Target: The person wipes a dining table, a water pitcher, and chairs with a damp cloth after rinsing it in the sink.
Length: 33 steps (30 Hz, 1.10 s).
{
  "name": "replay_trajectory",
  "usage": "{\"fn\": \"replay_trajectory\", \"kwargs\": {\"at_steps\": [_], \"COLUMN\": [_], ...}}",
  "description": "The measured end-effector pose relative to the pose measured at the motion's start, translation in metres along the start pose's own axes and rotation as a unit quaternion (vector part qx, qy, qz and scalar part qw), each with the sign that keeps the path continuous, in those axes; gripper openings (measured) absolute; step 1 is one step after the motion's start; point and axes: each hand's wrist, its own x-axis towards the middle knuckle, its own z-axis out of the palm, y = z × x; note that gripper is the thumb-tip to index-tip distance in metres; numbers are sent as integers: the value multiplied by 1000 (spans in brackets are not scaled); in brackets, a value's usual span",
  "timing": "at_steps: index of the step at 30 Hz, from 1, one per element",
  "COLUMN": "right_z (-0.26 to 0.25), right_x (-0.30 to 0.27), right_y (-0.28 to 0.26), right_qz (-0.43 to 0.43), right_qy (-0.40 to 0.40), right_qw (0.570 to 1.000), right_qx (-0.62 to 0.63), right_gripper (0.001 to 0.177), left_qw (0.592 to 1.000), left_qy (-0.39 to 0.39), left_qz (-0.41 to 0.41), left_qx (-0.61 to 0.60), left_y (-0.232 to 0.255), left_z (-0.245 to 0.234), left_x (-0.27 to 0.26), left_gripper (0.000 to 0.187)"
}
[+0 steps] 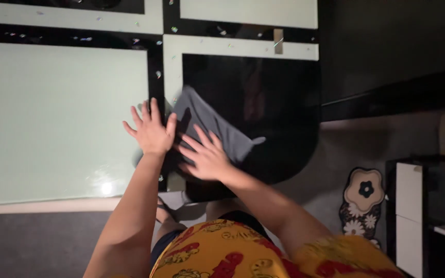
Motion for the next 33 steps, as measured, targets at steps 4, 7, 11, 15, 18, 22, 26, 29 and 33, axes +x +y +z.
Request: {"fn": "replay_trajectory", "kwargs": {"at_steps": [4, 7, 11, 15, 18, 22, 26, 29, 33], "right_z": [-45, -79, -84, -91, -69, -47, -24, 13, 26], "right_x": [-60, -51, 23, 130, 201, 284, 339, 339, 295], "right_y": [108, 196, 310, 359, 371, 318, 207, 117, 60], "right_qz": [5, 241, 429, 546, 621, 631, 425, 291, 93], "right_qy": [38, -168, -31, -18, 21, 33, -7, -19, -98], "right_qw": [998, 949, 899, 837, 784, 775, 905, 956, 990], "right_qx": [-44, -113, -77, -24, -4, -7, -11, -27, -48], "right_gripper": [67, 76, 82, 85, 88, 90, 84, 84, 81], "left_qw": [999, 998, 996, 994, 994, 992, 992, 994, 992], "left_qy": [-7, 11, -5, -22, -39, -54, -64, -60, -65], "left_qz": [23, 37, 25, 15, 2, -10, -6, -5, -7], "left_qx": [45, 56, 89, 106, 104, 109, 107, 93, 104], "left_y": [9, 5, 13, 15, 20, 22, 20, 13, 11], "left_z": [20, 35, 30, 28, 22, 17, 19, 29, 33], "left_x": [6, 6, 5, 4, 6, 7, 7, 8, 7], "left_gripper": [85, 90, 91, 92, 91, 92, 93, 96, 97]}}
